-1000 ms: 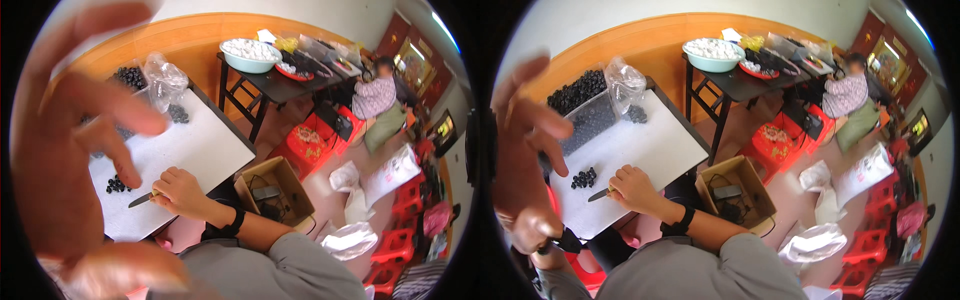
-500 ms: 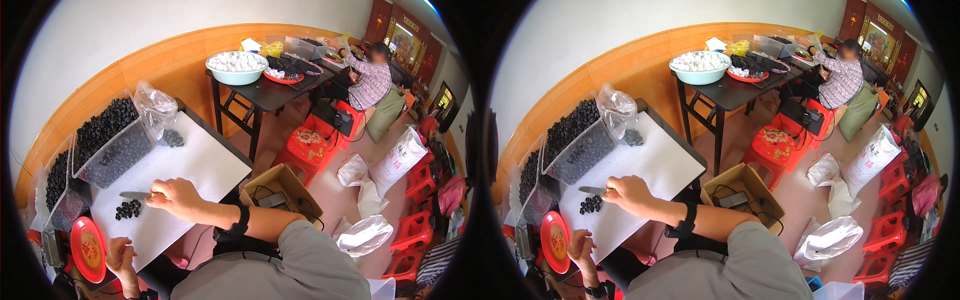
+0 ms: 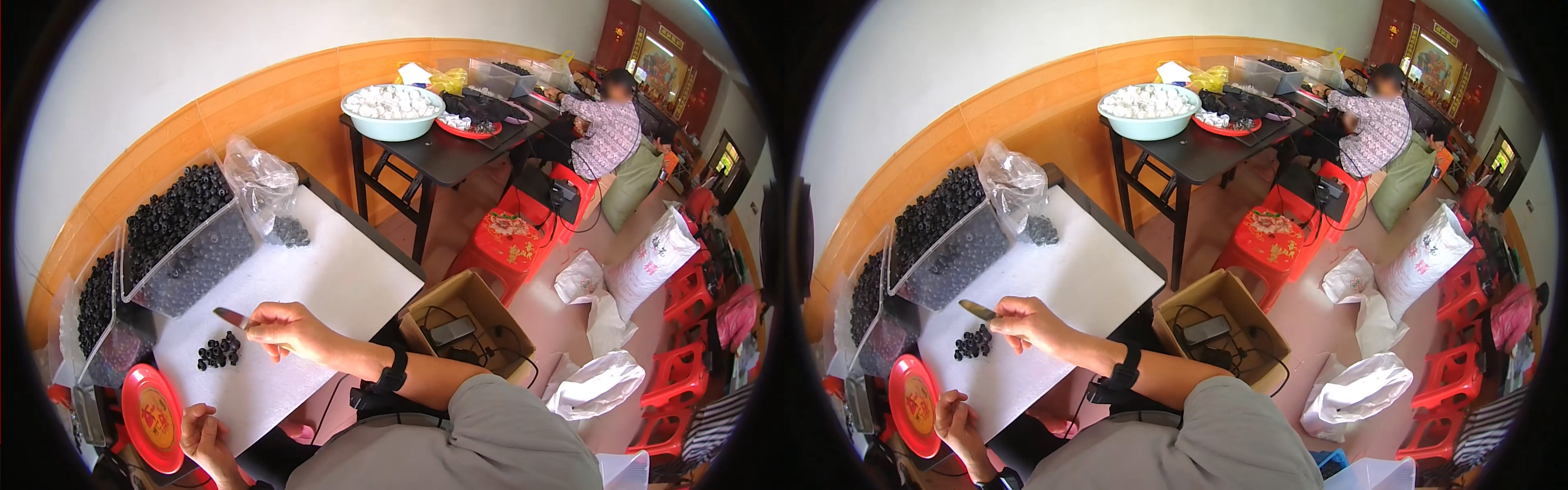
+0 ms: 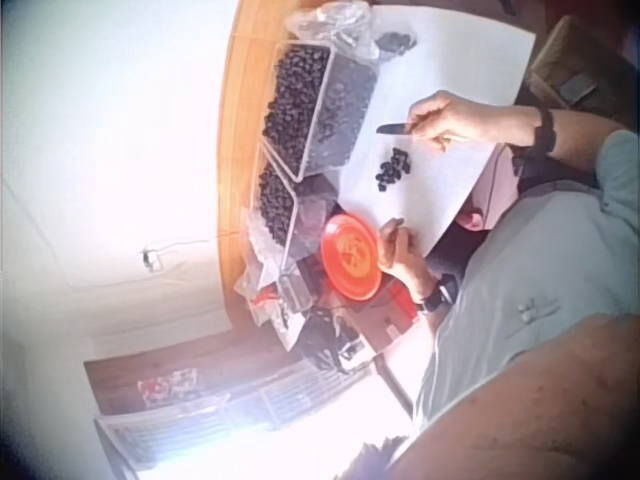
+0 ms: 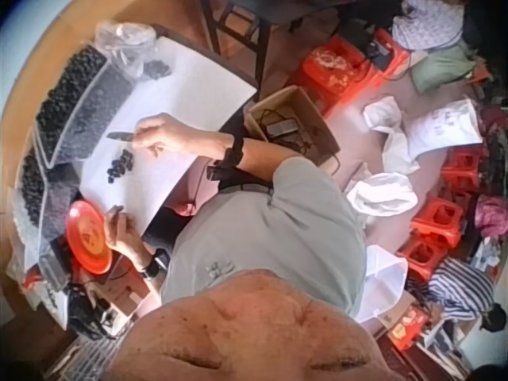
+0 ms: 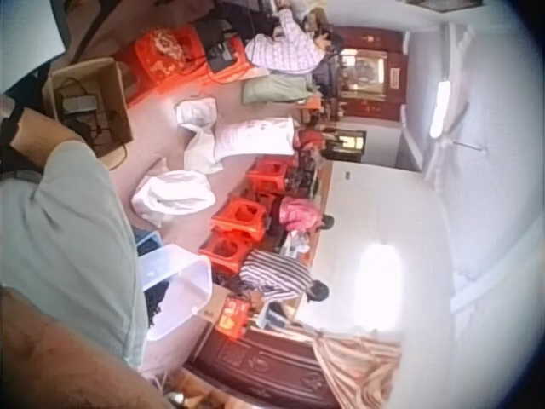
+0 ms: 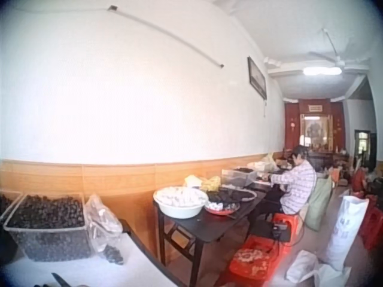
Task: Sort and inspect small black shoe components from a container.
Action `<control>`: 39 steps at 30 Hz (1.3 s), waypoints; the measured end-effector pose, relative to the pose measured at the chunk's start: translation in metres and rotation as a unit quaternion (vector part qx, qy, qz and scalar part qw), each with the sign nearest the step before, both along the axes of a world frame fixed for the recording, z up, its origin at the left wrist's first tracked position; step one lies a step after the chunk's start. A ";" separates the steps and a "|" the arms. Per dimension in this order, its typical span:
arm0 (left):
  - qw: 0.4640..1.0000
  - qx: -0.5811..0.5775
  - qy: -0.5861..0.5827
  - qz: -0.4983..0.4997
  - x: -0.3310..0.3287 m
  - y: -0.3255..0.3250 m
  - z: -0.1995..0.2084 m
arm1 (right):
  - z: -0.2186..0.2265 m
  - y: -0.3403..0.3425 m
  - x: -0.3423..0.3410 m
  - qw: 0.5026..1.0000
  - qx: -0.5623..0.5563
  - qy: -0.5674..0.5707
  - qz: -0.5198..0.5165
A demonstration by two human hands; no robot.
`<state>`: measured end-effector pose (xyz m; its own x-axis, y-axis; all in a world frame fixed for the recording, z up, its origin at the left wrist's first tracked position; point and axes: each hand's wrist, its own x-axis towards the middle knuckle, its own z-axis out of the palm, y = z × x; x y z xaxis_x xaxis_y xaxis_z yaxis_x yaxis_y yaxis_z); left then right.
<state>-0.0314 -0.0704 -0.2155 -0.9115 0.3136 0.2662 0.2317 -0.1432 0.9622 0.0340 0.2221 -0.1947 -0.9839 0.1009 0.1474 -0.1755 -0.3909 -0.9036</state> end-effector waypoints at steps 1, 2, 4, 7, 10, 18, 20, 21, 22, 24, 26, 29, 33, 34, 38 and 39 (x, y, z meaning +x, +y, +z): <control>1.000 0.008 0.000 0.005 0.001 0.000 0.000 | -0.006 0.004 -0.003 0.999 -0.047 0.023 0.016; 1.000 0.017 -0.001 0.010 0.000 0.000 0.000 | -0.006 0.005 -0.004 0.999 -0.047 0.022 0.016; 1.000 0.011 0.003 0.003 0.000 -0.006 -0.003 | -0.003 0.009 -0.004 0.996 -0.089 0.002 -0.015; 1.000 0.003 -0.011 -0.001 0.001 0.001 0.000 | -0.011 0.014 -0.006 0.997 -0.073 0.005 -0.031; 1.000 0.010 -0.011 -0.003 -0.001 0.003 -0.003 | -0.011 0.013 -0.002 0.997 -0.070 0.006 -0.040; 1.000 -0.005 0.010 0.010 0.005 0.004 0.006 | -0.008 0.009 -0.002 0.992 -0.116 0.014 -0.051; 1.000 -0.002 0.003 0.012 0.006 0.006 0.006 | -0.011 0.011 -0.002 0.995 -0.085 0.018 -0.041; 1.000 -0.001 0.002 0.013 0.006 0.006 0.006 | -0.011 0.011 -0.002 0.996 -0.084 0.017 -0.040; 1.000 -0.004 0.009 0.015 0.006 0.006 0.006 | -0.009 0.010 -0.001 0.996 -0.077 0.013 -0.042; 1.000 -0.006 0.014 0.019 0.006 0.007 0.007 | -0.008 0.010 0.000 0.997 -0.070 0.009 -0.043; 1.000 -0.004 0.015 0.013 0.007 0.005 0.008 | -0.007 0.008 0.000 0.997 -0.065 0.008 -0.042; 1.000 -0.005 0.012 0.015 0.008 0.003 0.008 | -0.005 0.002 -0.001 0.995 -0.065 0.016 -0.069; 1.000 0.007 0.009 0.011 0.008 0.006 0.004 | -0.007 0.004 0.001 0.995 -0.055 0.025 -0.078; 1.000 0.000 0.012 0.013 0.008 0.007 0.004 | -0.006 0.004 0.002 0.995 -0.055 0.026 -0.079; 1.000 -0.006 0.026 0.017 0.008 0.007 0.003 | -0.002 0.003 0.005 0.994 -0.061 0.022 -0.084; 0.999 -0.006 0.027 0.020 0.009 0.004 0.003 | -0.002 0.001 0.003 0.995 -0.061 0.023 -0.081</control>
<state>-0.0223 -0.0668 -0.2121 -0.9081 0.2803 0.3112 0.2879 -0.1218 0.9499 0.0372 0.2231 -0.1962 -0.9456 0.2781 0.1690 -0.2856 -0.4604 -0.8405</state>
